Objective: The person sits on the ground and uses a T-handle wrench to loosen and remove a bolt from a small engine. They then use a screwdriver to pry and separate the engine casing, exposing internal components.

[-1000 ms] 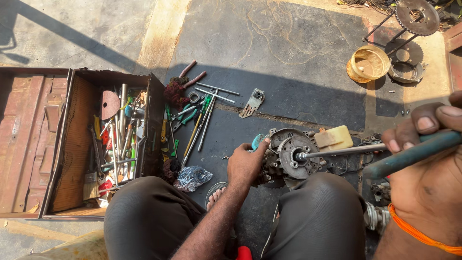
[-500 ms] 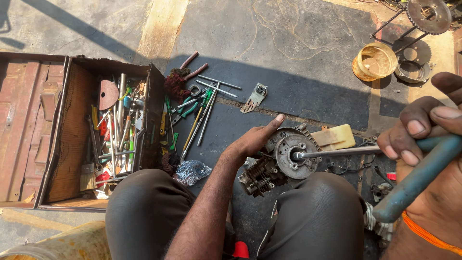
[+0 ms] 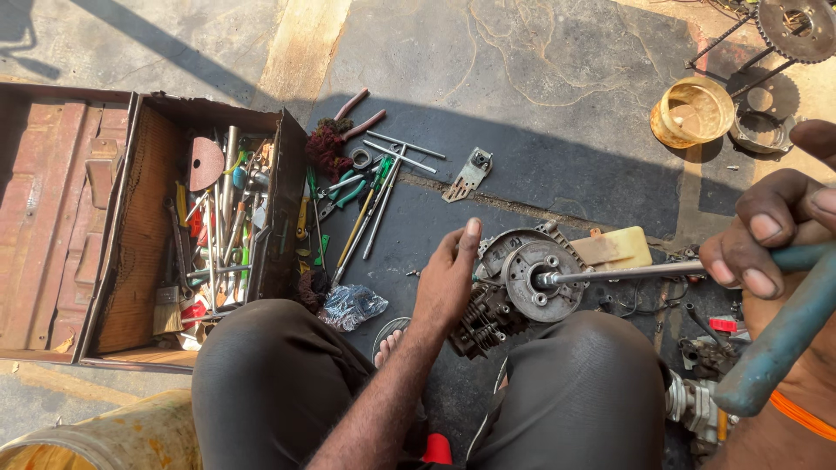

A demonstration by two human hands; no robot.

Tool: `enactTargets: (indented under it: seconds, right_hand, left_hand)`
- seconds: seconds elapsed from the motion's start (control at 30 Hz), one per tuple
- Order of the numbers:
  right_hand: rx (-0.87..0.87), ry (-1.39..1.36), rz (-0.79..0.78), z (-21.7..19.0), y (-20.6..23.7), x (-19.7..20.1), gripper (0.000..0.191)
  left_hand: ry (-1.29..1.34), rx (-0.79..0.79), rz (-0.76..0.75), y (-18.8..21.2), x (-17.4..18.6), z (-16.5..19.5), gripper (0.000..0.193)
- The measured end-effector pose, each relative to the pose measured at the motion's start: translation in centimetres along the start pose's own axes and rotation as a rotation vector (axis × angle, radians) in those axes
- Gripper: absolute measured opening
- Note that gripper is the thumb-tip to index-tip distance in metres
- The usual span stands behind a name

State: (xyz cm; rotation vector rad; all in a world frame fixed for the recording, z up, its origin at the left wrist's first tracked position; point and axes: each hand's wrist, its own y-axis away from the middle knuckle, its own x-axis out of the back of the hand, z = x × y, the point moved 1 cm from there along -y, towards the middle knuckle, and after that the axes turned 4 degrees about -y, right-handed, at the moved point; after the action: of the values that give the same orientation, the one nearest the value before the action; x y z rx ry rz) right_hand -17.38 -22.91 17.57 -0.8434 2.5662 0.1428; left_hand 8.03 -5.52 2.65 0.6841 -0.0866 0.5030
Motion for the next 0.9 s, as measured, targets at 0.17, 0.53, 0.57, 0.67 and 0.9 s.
enactTargets:
  seconds: [0.17, 0.53, 0.57, 0.67, 0.9]
  right_hand:
    - [0.027, -0.014, -0.085, 1.4, -0.4, 1.2, 0.048]
    - [0.104, 0.095, -0.002, 2.2, 2.1, 1.5, 0.031]
    - [0.115, 0.110, 0.007, 2.1, 2.3, 1.3, 0.028]
    - [0.141, 0.147, 0.041, 1.8, 3.1, 0.4, 0.019]
    - [0.165, 0.090, 0.096, 1.2, 2.1, -2.0, 0.018]
  left_hand:
    - [-0.055, -0.024, -0.157, -1.5, -0.4, -0.9, 0.100]
    - [-0.445, -0.063, -0.561, -11.1, -3.5, 1.3, 0.072]
    - [-0.443, -0.040, -0.568, -11.3, -3.7, 1.6, 0.066]
    - [-0.509, -0.069, -0.601, -11.9, -4.1, 2.6, 0.050]
    - [-0.613, -0.255, -0.530, -11.7, -4.6, 3.4, 0.053]
